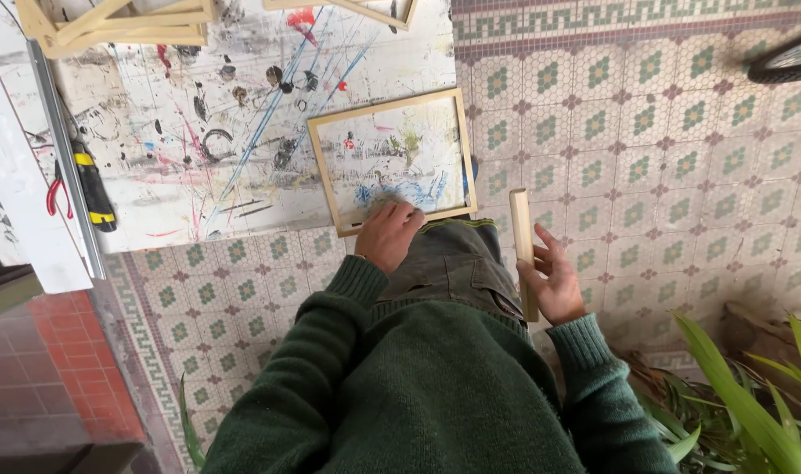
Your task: Sanding the edges of a wooden frame on a workbench using a sanding block.
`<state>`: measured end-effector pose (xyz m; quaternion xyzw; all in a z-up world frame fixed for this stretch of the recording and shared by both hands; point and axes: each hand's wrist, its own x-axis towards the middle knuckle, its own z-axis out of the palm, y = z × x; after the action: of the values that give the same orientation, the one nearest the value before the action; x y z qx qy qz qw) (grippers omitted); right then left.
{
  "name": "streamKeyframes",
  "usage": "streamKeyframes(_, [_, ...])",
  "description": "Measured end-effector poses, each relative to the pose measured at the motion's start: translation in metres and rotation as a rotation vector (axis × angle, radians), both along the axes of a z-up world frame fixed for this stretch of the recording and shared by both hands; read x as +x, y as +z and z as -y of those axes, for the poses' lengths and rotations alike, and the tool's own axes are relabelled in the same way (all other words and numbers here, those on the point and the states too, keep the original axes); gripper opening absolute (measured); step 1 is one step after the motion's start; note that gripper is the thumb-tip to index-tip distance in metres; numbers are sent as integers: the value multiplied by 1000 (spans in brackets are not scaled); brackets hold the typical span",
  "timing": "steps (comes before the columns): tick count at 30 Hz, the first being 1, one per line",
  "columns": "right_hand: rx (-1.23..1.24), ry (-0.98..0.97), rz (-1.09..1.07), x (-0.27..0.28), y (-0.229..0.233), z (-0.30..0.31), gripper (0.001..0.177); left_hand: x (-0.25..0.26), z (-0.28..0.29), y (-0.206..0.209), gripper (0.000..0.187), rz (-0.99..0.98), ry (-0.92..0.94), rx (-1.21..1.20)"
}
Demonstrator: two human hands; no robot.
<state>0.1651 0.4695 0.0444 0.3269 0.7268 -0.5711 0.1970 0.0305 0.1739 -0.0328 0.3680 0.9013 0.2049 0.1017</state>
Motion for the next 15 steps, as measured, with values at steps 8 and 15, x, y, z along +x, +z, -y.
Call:
streamKeyframes(8, [-229,-138,-43,-16,-53,0,73,-1,11,10,21,14,1,5])
streamKeyframes(15, [-360,-228,-1,-72,-92,26,72,2,10,-3,13,-79,37,-75])
